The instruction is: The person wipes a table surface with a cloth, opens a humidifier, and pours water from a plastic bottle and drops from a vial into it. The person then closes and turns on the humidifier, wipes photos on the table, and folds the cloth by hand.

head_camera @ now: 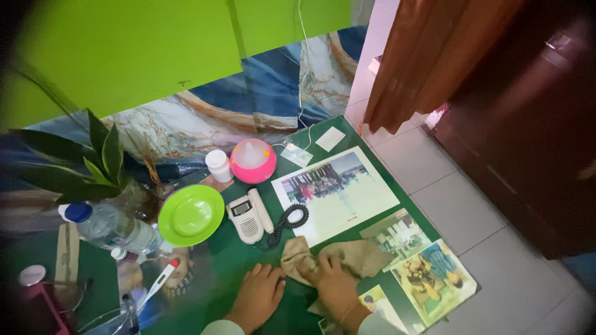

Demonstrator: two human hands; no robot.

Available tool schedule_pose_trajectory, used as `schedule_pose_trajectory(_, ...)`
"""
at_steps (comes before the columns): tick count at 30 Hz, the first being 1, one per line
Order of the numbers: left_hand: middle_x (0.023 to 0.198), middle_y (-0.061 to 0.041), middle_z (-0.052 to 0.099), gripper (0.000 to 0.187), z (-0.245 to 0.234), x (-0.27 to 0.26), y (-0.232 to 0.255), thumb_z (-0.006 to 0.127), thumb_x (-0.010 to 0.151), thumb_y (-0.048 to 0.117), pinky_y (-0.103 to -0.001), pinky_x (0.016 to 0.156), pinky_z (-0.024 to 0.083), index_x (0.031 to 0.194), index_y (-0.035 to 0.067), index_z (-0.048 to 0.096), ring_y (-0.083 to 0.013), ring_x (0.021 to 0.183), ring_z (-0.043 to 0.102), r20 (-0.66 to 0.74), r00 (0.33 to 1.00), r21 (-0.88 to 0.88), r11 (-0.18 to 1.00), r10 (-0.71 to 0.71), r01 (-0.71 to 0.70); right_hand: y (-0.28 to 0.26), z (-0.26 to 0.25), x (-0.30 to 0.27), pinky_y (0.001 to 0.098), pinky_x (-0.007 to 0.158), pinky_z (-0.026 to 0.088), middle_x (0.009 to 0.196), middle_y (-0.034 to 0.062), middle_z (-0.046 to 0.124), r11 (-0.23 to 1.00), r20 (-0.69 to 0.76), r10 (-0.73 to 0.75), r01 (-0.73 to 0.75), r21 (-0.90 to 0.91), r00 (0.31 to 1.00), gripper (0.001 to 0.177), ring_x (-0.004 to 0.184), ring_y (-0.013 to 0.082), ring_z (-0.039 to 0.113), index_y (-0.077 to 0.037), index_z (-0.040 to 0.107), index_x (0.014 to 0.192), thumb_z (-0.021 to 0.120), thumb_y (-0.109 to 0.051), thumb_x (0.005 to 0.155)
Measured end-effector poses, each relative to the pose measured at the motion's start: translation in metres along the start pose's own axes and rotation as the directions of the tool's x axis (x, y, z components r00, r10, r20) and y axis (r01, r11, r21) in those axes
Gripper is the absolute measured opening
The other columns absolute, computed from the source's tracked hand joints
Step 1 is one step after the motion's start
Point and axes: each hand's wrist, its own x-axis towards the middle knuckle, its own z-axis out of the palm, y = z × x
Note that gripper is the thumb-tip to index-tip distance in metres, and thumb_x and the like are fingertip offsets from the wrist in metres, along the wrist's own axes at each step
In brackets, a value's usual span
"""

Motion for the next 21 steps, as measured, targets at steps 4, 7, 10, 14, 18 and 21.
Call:
schedule_pose_trajectory(4,0.1,-0.012,0.063,0.019,-0.01,0.024,0.016,0.062,0.091,0.019,-0.049,0.086,0.044,0.107,0.009,0.067,-0.0342,0.102,0.057,-0.062,0.998,0.002,1.0,0.019,-0.019,0.078,-0.015,0.03,0.0424,0.076,0.063,0.149,0.0158,0.042,0.928,0.299,0.37,-0.338,-0.155,0.879,0.045,0.11,0.0318,0.062,-0.019,0.052,0.14,0.057,-0.008,0.097)
schedule_pose_trajectory(7,0.1,-0.012,0.061,0.021,-0.017,0.039,0.028,0.065,0.088,0.017,-0.048,0.084,0.043,0.107,0.008,0.067,-0.0343,0.099,0.055,-0.11,0.992,0.034,0.998,0.054,-0.051,0.121,-0.071,0.055,0.0476,0.09,0.056,0.142,0.0185,0.041,0.892,0.249,0.429,-0.363,-0.271,0.868,0.086,0.129,0.0418,0.043,-0.031,0.038,0.156,0.071,-0.014,0.078)
schedule_pose_trajectory(10,0.108,-0.012,0.06,0.03,-0.026,0.05,0.032,0.066,0.082,0.013,-0.046,0.09,0.044,0.111,0.006,0.066,-0.0333,0.106,0.055,-0.206,0.961,0.123,0.979,0.184,-0.161,0.104,-0.092,0.064,0.0449,0.101,0.052,0.139,0.0178,0.045,0.837,0.324,0.543,-0.531,-0.133,0.775,0.095,0.133,0.0417,0.044,-0.026,0.044,0.15,0.086,-0.024,0.064)
schedule_pose_trajectory(14,0.124,-0.017,0.058,0.046,-0.034,0.079,0.022,0.066,0.076,0.01,-0.049,0.106,0.036,0.121,0.001,0.062,-0.0367,0.125,0.05,-0.165,0.966,0.229,0.96,0.202,-0.161,0.059,-0.057,0.067,0.0454,0.089,0.058,0.137,0.0228,0.043,0.969,0.252,0.221,-0.181,-0.171,0.942,0.085,0.129,0.0486,0.043,-0.022,0.031,0.159,0.067,-0.01,0.083)
schedule_pose_trajectory(18,0.141,-0.023,0.051,0.059,-0.041,0.095,0.005,0.064,0.077,0.012,-0.051,0.119,0.022,0.133,-0.003,0.055,-0.0393,0.14,0.039,-0.141,0.952,0.314,0.924,0.273,-0.219,0.08,-0.061,0.081,0.0464,0.092,0.055,0.136,0.0227,0.045,0.973,0.235,0.198,-0.161,-0.167,0.952,0.085,0.127,0.0465,0.045,-0.021,0.034,0.156,0.07,-0.012,0.079)
schedule_pose_trajectory(21,0.144,-0.025,0.049,0.059,-0.043,0.104,-0.004,0.064,0.079,0.014,-0.051,0.12,0.02,0.135,-0.004,0.054,-0.0399,0.141,0.037,-0.103,0.962,0.329,0.921,0.254,-0.208,0.106,-0.091,0.111,0.0474,0.095,0.053,0.135,0.0227,0.046,0.919,0.237,0.377,-0.33,-0.214,0.896,0.085,0.125,0.0445,0.048,-0.019,0.037,0.153,0.073,-0.015,0.076)
